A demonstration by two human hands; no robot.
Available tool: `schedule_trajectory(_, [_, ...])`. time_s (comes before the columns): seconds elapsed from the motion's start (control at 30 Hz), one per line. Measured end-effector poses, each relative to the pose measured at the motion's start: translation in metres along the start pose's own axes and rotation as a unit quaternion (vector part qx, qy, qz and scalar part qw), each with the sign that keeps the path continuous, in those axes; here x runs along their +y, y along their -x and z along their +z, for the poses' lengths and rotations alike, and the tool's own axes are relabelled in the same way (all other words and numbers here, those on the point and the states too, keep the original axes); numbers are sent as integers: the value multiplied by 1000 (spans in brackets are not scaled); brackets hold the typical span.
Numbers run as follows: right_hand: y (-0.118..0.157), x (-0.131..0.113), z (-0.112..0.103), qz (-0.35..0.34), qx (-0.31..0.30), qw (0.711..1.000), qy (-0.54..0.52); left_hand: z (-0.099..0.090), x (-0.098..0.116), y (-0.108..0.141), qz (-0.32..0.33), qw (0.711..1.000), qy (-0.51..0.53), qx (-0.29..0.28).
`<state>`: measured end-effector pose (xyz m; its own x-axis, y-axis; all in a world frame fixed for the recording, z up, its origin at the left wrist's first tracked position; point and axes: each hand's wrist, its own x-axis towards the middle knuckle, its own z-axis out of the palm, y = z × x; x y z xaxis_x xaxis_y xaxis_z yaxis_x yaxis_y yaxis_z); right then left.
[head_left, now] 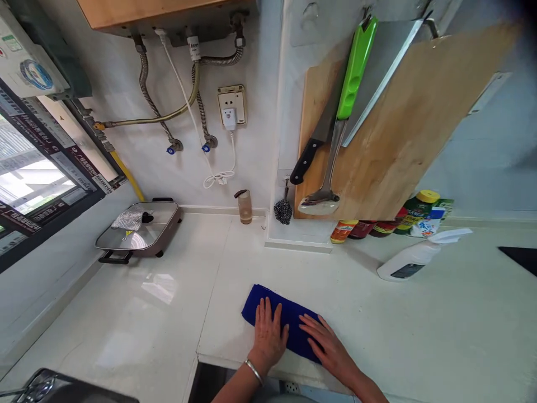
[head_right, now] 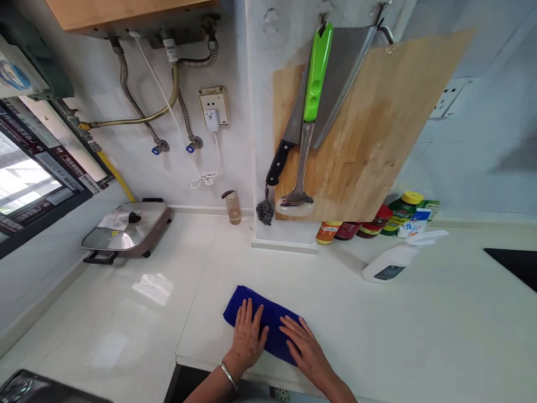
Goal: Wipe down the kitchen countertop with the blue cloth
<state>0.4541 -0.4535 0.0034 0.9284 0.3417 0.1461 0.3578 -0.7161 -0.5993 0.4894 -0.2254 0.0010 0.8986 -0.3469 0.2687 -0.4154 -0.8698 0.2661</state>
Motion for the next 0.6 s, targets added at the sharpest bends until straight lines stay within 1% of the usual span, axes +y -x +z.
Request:
schedule_trajectory(0.07, [23,18,-2,50,85,994,-43,10,20,0,4,1000,-12,-11])
schedule_trajectory(0.13, [42,33,-2,108,149,980,-79,14,34,1,-1,1000,-20,-20])
schedule_trajectory(0.2, [56,43,-3,161,188,963,-103,13,40,3,-1,999,-25,-30])
schedule_trajectory(0.27, [66,49,-5,199,220,948,-112,7,41,5,19,999,-25,-44])
schedule_trajectory(0.33, [72,54,-7,209,239,942,-110,0,40,9,52,996,-23,-64])
schedule_trajectory(0.43, [76,60,-5,188,238,948,-91,-9,42,16,93,991,-10,-93])
schedule_trajectory(0.53, [78,66,0,164,242,954,-56,-12,48,20,100,989,2,-114])
schedule_trajectory(0.6, [80,68,5,159,249,955,-38,-13,51,18,98,988,12,-121])
